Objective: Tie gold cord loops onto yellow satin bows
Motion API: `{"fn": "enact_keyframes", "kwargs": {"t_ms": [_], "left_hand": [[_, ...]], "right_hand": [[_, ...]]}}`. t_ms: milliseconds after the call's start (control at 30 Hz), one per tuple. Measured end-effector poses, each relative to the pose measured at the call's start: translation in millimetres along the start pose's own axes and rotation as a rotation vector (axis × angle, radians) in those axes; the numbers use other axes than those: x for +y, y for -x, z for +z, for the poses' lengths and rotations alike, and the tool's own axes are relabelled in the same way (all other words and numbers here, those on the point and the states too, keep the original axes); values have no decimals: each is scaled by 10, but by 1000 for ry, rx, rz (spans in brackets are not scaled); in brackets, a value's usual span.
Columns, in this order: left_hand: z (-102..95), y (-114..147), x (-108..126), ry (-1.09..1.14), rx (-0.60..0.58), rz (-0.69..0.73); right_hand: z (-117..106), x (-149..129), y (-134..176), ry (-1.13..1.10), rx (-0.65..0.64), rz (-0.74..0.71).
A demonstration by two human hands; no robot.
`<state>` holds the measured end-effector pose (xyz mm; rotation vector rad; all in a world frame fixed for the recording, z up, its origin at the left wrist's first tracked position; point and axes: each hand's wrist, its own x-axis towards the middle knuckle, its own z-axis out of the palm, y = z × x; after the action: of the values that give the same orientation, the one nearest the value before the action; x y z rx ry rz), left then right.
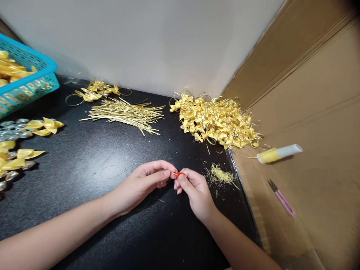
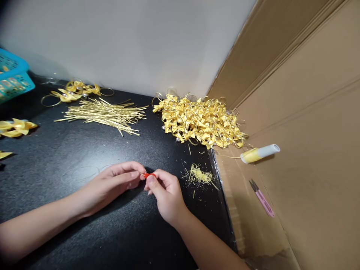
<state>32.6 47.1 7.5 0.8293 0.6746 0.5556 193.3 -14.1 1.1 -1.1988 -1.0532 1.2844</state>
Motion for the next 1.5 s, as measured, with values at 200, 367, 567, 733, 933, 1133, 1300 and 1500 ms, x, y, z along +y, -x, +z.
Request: {"fn": "enact_keyframes", "kwargs": {"t_ms": [200,367,567,733,933,1133,1300,1500], "left_hand": [[-28,2,64,-252,-61,173],[-17,6,121,-560,-8,282],[-38,7,214,-865,-57,517],[-110,-12,193,-894,-70,611],[-113,1,173,-911,-20,578],[-86,60,175,-857,88,508],[-87,71,170,-886,87,503],[-62,136,175,-953,219,682]], "right_hand": [[11,-11,2,-19,2,0],[13,2,22,-5,-19,16],[11,-4,21,5,-21,33],[7,-12,5,-17,6,44],[-8,-5,-11,-72,16,67],[-19,-9,-24,-149,30,90],[-27,15,-21,-170,29,90],[-30,24,-13,-151,26,73]]}}
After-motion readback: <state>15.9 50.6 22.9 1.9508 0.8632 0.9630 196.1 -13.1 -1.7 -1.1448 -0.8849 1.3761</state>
